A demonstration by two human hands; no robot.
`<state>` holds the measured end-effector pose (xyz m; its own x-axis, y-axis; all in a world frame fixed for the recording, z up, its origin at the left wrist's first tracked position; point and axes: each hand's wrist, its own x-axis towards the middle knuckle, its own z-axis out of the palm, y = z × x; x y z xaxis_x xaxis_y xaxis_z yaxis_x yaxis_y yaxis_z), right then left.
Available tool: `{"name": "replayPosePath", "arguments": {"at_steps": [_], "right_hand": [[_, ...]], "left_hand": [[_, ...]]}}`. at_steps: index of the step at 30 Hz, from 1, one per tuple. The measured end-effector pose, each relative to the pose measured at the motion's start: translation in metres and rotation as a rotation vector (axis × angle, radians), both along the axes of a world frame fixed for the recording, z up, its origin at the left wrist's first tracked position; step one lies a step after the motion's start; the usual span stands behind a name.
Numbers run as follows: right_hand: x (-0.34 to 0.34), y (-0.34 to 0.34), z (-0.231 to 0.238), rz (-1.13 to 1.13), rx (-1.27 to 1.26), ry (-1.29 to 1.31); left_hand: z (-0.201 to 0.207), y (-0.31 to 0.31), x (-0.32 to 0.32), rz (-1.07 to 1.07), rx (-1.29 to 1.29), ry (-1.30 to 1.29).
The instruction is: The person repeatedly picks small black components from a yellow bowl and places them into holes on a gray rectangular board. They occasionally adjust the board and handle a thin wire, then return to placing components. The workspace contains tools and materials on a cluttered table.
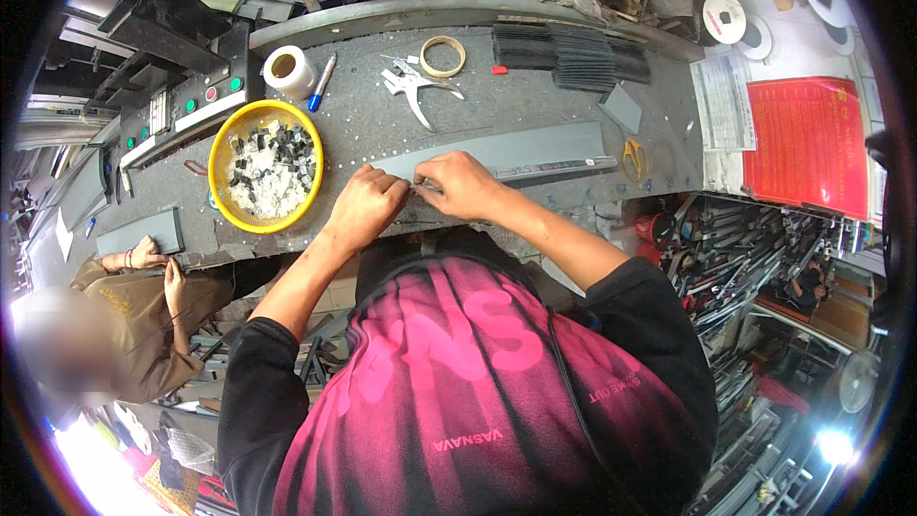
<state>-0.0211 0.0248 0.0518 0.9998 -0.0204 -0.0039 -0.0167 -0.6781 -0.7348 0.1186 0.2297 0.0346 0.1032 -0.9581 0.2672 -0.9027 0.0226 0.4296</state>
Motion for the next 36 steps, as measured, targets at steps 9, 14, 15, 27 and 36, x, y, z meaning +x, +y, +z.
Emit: {"name": "replayPosePath", "arguments": {"at_steps": [9, 14, 15, 27, 36], "right_hand": [[0.011, -0.024, -0.012, -0.025, 0.268, 0.288], [0.017, -0.032, -0.019, 0.027, 0.391, 0.277], [0.017, -0.033, -0.019, 0.040, 0.385, 0.261], [0.020, -0.023, -0.021, -0.128, 0.324, 0.430], [0.012, -0.014, -0.001, -0.061, 0.103, 0.186]], "left_hand": [[0.001, -0.006, 0.004, -0.051, -0.048, -0.012], [0.001, -0.006, 0.005, -0.075, -0.087, -0.046], [0.001, -0.007, 0.005, -0.073, -0.086, -0.042], [0.003, -0.005, 0.015, -0.090, -0.093, -0.104], [0.012, -0.018, 0.019, -0.023, 0.049, 0.096]]}}
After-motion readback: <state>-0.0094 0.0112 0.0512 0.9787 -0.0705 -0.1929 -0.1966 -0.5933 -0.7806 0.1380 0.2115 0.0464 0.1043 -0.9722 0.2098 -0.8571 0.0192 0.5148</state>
